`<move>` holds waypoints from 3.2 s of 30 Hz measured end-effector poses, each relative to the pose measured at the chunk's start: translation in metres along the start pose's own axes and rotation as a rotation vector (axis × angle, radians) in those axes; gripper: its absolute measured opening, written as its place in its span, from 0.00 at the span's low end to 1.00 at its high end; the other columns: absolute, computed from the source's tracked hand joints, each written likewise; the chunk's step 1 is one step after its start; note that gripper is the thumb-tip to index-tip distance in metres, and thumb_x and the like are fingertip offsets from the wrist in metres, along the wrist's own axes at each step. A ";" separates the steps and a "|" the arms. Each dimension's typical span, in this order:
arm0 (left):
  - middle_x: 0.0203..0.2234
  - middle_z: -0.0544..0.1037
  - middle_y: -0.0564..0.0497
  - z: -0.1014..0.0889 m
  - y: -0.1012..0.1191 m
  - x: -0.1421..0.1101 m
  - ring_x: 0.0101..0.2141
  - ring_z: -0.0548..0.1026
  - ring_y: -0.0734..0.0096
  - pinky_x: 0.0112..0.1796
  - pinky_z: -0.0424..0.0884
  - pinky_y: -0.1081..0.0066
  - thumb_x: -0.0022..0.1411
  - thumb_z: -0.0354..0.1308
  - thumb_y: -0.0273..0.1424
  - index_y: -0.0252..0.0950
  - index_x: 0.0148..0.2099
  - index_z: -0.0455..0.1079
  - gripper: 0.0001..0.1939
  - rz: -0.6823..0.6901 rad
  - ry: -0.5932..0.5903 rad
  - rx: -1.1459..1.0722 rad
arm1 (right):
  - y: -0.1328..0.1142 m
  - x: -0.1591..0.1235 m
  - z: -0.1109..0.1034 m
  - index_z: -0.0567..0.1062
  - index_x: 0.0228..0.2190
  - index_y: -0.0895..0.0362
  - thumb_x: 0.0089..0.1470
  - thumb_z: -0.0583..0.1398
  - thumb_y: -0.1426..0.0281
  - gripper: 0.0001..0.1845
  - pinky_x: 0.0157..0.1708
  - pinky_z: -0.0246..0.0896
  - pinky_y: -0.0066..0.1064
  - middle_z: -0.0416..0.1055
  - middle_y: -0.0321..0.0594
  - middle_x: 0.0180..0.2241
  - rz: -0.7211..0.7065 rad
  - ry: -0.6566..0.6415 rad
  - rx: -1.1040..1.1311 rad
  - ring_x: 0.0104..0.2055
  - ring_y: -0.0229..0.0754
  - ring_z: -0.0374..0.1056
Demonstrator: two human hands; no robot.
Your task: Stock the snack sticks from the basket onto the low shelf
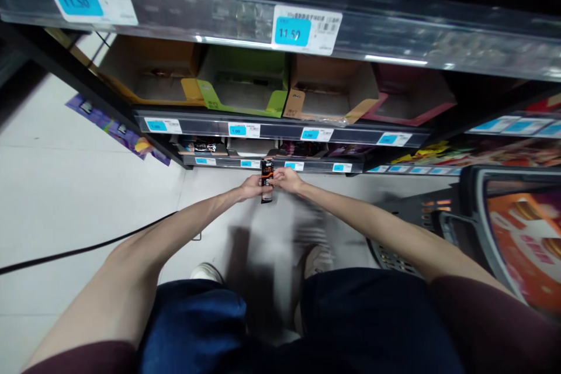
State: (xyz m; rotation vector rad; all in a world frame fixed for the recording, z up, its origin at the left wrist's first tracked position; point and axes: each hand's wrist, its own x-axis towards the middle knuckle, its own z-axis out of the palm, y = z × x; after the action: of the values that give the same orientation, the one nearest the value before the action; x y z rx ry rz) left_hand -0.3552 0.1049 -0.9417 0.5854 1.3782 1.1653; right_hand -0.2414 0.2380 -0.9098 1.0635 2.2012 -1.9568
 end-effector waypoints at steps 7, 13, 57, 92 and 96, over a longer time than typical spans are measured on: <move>0.25 0.75 0.54 -0.005 0.015 0.004 0.30 0.76 0.71 0.35 0.76 0.66 0.44 0.73 0.34 0.31 0.38 0.71 0.20 0.037 0.159 -0.082 | 0.000 0.008 -0.017 0.72 0.23 0.60 0.38 0.71 0.71 0.13 0.23 0.55 0.24 0.69 0.33 0.17 0.000 0.104 -0.129 0.22 0.33 0.63; 0.20 0.70 0.57 -0.006 0.012 0.006 0.27 0.74 0.74 0.33 0.76 0.69 0.49 0.69 0.32 0.32 0.30 0.68 0.13 0.095 0.184 -0.007 | 0.000 0.009 -0.018 0.74 0.22 0.61 0.34 0.70 0.77 0.10 0.26 0.63 0.25 0.73 0.37 0.20 0.005 0.041 0.034 0.23 0.35 0.66; 0.20 0.71 0.57 -0.008 0.020 0.009 0.22 0.66 0.82 0.28 0.61 0.76 0.45 0.67 0.26 0.32 0.31 0.67 0.12 0.208 0.292 0.135 | -0.011 0.000 -0.015 0.67 0.18 0.59 0.31 0.73 0.63 0.21 0.22 0.51 0.22 0.64 0.30 0.16 -0.054 -0.063 -0.070 0.20 0.30 0.59; 0.23 0.74 0.52 -0.009 0.019 0.010 0.23 0.72 0.75 0.29 0.68 0.73 0.52 0.64 0.31 0.31 0.34 0.70 0.09 0.222 0.292 0.170 | -0.016 0.000 -0.018 0.64 0.17 0.57 0.47 0.66 0.67 0.18 0.21 0.54 0.23 0.66 0.33 0.15 0.000 -0.068 -0.133 0.21 0.34 0.63; 0.22 0.74 0.53 -0.011 0.021 0.008 0.23 0.71 0.75 0.29 0.68 0.73 0.50 0.65 0.30 0.31 0.34 0.71 0.09 0.199 0.288 0.200 | -0.015 -0.003 -0.020 0.65 0.18 0.57 0.47 0.65 0.72 0.14 0.20 0.57 0.23 0.67 0.34 0.17 0.033 -0.155 -0.075 0.23 0.36 0.67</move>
State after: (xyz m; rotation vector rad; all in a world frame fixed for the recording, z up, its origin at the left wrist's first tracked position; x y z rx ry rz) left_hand -0.3731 0.1162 -0.9284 0.7310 1.7271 1.3177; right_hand -0.2383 0.2541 -0.8915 0.9001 2.1432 -1.8582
